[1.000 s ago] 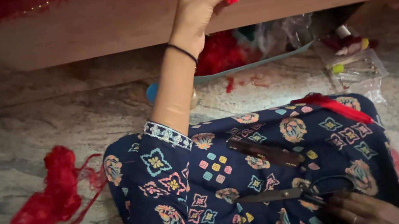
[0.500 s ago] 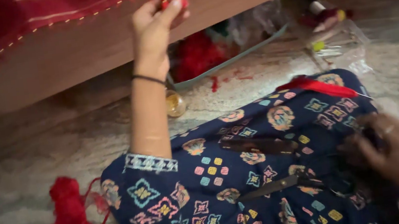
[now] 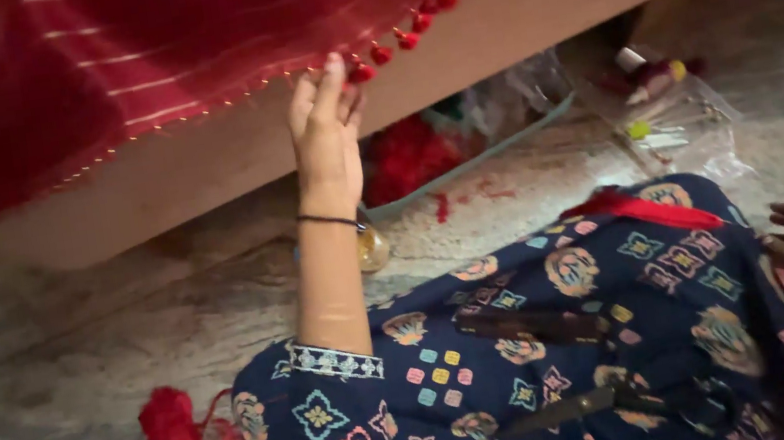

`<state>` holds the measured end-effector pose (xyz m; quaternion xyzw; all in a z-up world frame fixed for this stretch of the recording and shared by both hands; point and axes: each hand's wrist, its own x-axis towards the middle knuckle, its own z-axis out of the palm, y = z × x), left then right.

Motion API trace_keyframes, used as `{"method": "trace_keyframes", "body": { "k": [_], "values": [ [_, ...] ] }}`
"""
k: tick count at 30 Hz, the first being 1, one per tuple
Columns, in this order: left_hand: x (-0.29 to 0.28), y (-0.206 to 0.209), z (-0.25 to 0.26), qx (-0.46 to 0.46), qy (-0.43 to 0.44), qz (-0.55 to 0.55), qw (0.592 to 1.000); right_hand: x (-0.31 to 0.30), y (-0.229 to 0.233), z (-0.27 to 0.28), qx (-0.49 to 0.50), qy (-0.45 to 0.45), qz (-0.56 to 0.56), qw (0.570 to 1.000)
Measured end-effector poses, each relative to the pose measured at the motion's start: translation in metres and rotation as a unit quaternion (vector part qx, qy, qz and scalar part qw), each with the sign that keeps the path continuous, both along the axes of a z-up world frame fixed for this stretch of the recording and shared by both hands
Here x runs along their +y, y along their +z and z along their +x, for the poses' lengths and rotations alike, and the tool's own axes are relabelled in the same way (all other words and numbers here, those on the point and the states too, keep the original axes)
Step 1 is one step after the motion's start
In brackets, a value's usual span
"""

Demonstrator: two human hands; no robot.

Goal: Manually sewing and attaching decorative red tassels to the edge of a red and gold striped fabric.

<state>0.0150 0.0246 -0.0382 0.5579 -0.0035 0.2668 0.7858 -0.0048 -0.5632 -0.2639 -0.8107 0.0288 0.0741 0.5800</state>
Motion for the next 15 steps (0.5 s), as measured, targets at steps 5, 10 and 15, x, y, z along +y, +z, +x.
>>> {"method": "trace_keyframes", "body": {
  "k": [5, 10, 15],
  "values": [
    [0.011, 0.019, -0.024, 0.041, -0.025, -0.179, 0.983, 0.031, 0.042, 0.013, -0.012, 0.048, -0.411, 0.91],
    [0.052, -0.003, -0.012, 0.031, 0.005, -0.078, 0.996, 0.05, 0.048, 0.052, -0.137, 0.066, -0.359, 0.921],
    [0.033, 0.002, -0.005, 0.038, 0.009, 0.046, 0.998, 0.173, 0.158, 0.027, -0.179, 0.066, -0.373, 0.908]
  ]
}}
